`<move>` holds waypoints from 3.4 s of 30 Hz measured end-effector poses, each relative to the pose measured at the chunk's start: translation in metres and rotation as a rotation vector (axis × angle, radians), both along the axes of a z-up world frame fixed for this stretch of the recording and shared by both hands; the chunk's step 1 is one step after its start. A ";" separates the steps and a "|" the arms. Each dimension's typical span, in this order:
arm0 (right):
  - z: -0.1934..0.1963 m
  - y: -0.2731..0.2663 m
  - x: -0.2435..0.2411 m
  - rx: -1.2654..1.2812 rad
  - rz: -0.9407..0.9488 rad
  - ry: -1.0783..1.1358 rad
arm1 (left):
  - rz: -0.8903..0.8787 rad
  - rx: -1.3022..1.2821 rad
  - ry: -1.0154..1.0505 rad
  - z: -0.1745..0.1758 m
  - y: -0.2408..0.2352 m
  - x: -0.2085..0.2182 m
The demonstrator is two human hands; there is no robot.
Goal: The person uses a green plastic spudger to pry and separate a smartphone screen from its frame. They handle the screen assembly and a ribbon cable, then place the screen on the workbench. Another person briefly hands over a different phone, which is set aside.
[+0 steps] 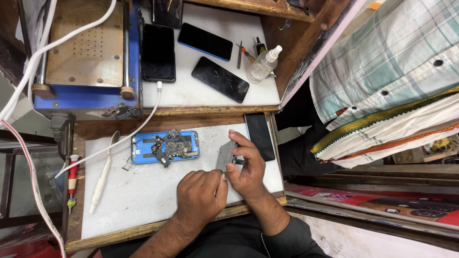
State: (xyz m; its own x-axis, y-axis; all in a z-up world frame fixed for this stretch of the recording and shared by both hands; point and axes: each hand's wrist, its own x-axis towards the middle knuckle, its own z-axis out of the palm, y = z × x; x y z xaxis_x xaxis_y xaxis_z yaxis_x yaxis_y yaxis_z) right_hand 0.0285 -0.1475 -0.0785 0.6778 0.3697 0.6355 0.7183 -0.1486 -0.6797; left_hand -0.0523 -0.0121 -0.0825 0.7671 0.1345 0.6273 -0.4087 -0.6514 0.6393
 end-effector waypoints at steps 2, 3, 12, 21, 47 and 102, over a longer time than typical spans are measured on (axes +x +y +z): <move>0.001 -0.004 0.002 0.006 0.010 0.003 | -0.069 0.055 -0.005 0.000 0.002 0.002; 0.001 -0.006 0.003 0.008 0.021 0.009 | -0.097 0.082 -0.004 -0.001 0.003 0.001; 0.000 -0.016 0.015 -0.047 0.152 -0.043 | -0.089 0.165 0.097 -0.013 -0.002 0.002; 0.001 -0.033 0.038 0.036 0.557 0.444 | -0.183 0.129 0.044 0.004 -0.010 -0.002; 0.003 -0.007 0.049 0.197 0.512 0.508 | -0.054 0.016 -0.023 0.019 0.046 0.021; 0.070 0.009 -0.012 -0.447 -0.141 0.279 | -0.005 0.097 0.194 -0.018 0.041 0.007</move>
State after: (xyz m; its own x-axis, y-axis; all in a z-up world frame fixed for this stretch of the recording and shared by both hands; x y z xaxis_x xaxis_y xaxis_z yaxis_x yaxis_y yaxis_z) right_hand 0.0163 -0.1388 -0.0082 0.8606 0.4564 0.2262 0.4723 -0.5486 -0.6899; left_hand -0.0457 0.0287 -0.1003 0.8752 0.0761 0.4778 -0.2877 -0.7120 0.6405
